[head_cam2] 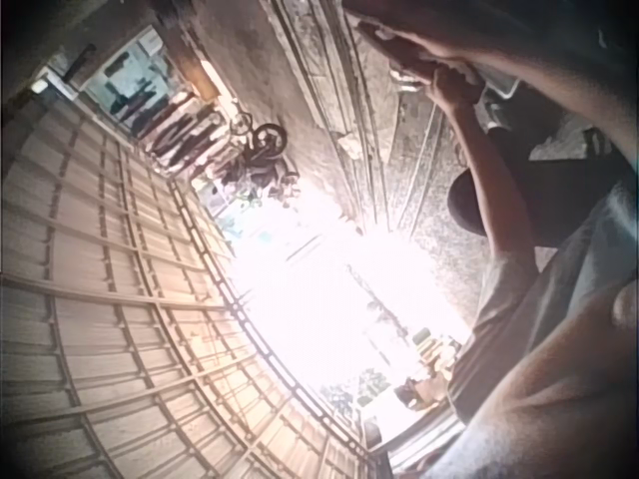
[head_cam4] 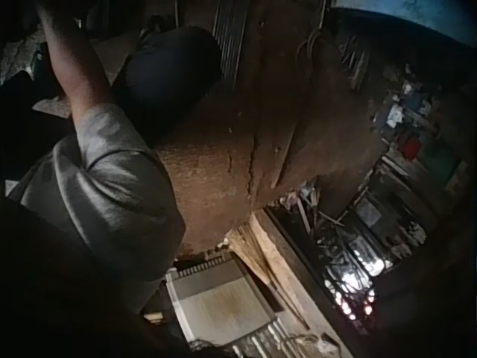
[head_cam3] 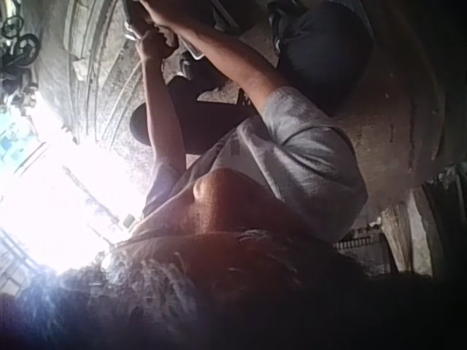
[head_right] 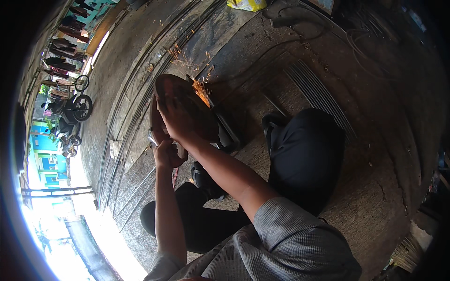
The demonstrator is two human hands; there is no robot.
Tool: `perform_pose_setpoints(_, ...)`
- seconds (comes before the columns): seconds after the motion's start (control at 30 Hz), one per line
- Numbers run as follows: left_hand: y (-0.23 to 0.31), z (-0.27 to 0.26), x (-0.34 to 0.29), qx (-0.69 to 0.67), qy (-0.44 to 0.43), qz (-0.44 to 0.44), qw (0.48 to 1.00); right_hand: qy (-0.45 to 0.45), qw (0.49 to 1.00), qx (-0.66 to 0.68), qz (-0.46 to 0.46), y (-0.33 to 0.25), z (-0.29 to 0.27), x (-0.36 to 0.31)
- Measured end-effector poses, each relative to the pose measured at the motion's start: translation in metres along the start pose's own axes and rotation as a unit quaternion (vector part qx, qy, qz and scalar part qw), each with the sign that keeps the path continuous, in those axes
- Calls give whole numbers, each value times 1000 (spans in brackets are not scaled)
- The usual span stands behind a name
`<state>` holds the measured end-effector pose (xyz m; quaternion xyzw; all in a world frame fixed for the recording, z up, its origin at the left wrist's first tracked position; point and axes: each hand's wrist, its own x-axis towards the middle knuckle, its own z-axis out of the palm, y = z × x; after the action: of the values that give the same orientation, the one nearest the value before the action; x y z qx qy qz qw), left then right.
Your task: Cutting thin metal rods using a circular metal saw.
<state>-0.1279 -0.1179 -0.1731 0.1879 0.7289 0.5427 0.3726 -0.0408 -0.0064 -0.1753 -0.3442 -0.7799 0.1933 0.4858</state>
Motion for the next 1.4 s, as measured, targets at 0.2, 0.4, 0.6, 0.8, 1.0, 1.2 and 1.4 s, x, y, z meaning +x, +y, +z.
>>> perform_pose_setpoints(0.2,-1,0,0,-7,-6,-5,1000,9,1000,-18,-9,1,2,-1)
perform_pose_setpoints(0.4,1,3,-3,-13,-5,0,1000,7,999,-31,-17,0,-3,0)
perform_pose_setpoints(0.6,0,2,-2,-12,-1,0,1000,11,999,-26,-22,0,-3,0)
perform_pose_setpoints(0.8,-6,-1,2,-23,-11,8,1000,-3,1000,-3,-13,1,-2,-1)
perform_pose_setpoints(1.0,-6,-2,1,-24,-11,8,1000,4,1000,-5,-14,1,0,-3)
perform_pose_setpoints(1.2,1,3,-4,-10,-8,12,1000,5,999,-40,-20,2,2,-2)
perform_pose_setpoints(1.4,-1,2,-4,-9,-2,12,1000,-34,999,20,5,1,0,-2)
